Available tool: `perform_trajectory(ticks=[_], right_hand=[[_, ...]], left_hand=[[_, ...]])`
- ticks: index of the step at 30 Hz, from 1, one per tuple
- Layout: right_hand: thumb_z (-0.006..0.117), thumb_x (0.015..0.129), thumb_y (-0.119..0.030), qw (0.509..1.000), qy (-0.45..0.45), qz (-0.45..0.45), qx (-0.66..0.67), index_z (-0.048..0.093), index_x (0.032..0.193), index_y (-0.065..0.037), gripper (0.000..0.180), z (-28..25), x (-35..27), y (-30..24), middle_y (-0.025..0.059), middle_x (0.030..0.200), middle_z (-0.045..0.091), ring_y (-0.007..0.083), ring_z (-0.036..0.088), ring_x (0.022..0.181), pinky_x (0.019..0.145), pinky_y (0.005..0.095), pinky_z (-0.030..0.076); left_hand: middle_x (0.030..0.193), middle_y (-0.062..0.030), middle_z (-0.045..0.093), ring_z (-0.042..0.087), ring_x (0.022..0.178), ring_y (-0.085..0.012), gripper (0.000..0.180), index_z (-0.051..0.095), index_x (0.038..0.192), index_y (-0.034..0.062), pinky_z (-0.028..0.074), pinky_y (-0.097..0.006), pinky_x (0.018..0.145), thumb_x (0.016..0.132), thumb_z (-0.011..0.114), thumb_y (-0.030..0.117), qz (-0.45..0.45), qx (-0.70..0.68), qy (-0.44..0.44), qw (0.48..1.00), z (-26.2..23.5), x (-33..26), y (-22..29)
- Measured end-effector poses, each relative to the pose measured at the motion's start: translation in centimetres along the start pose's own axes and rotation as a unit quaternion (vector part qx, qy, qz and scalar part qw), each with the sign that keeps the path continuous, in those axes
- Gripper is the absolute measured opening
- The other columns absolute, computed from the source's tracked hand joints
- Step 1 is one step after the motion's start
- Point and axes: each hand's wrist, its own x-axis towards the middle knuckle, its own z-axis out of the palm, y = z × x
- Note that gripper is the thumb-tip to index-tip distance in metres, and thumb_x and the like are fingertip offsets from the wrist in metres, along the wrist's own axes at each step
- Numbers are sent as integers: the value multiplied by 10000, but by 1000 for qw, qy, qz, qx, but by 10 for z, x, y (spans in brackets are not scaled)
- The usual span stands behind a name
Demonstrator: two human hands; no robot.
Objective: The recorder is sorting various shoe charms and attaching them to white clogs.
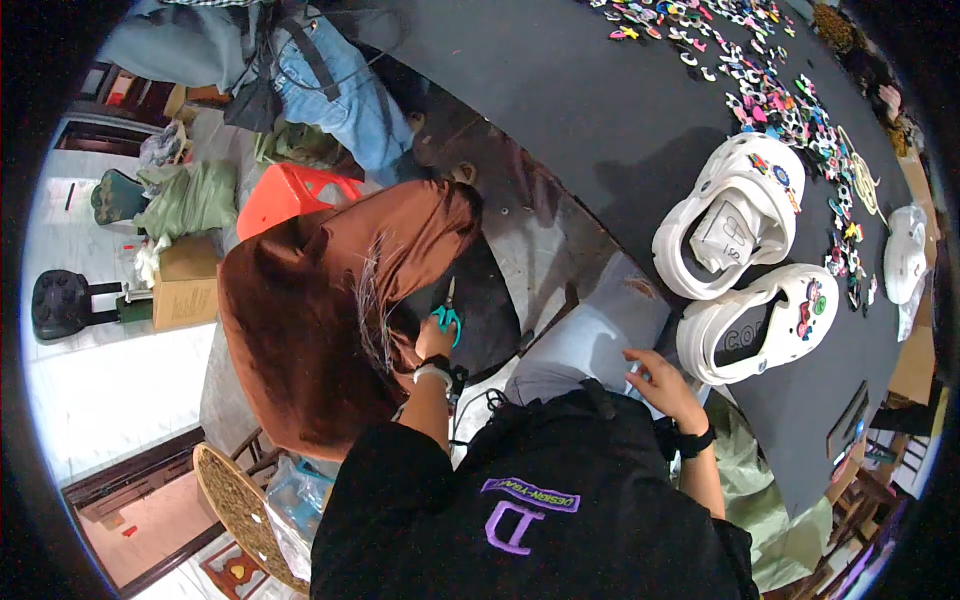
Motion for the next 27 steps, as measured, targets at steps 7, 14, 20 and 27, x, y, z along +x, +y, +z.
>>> perform_trajectory(ticks=[7,14,20,27], right_hand=[[636,869,-153,1000,-3,0,-5,560,1248,-56,398,1,2,-3,135,1150,611,219,618,841,743,335,508],[644,856,-150,1000,-1,-3,-28,568,1225,-46,390,1,4,0,164,1109,611,245,626,819,710,339,505],[643,850,-141,999,-3,6,-50,571,1215,-37,386,8,4,6,169,1123,610,268,635,832,739,355,504],[643,844,-139,997,-2,-24,-77,570,1200,-35,379,11,5,4,176,1108,604,296,628,839,778,372,495]], left_hand=[[1062,-188,622,591,998,-364,338,634,1037,47,479,-411,860,742,692,202,41,-141,185,972,2,0,-14],[828,-132,631,627,792,-333,196,640,870,51,503,-410,732,690,668,123,-73,-130,220,964,0,-37,-76],[1046,-194,565,530,1023,-399,368,584,1006,72,445,-473,858,676,671,209,-37,-63,219,973,-6,-83,-81],[829,-127,648,618,783,-363,121,641,792,85,499,-467,703,679,621,121,25,-50,259,964,-28,-74,-106]])
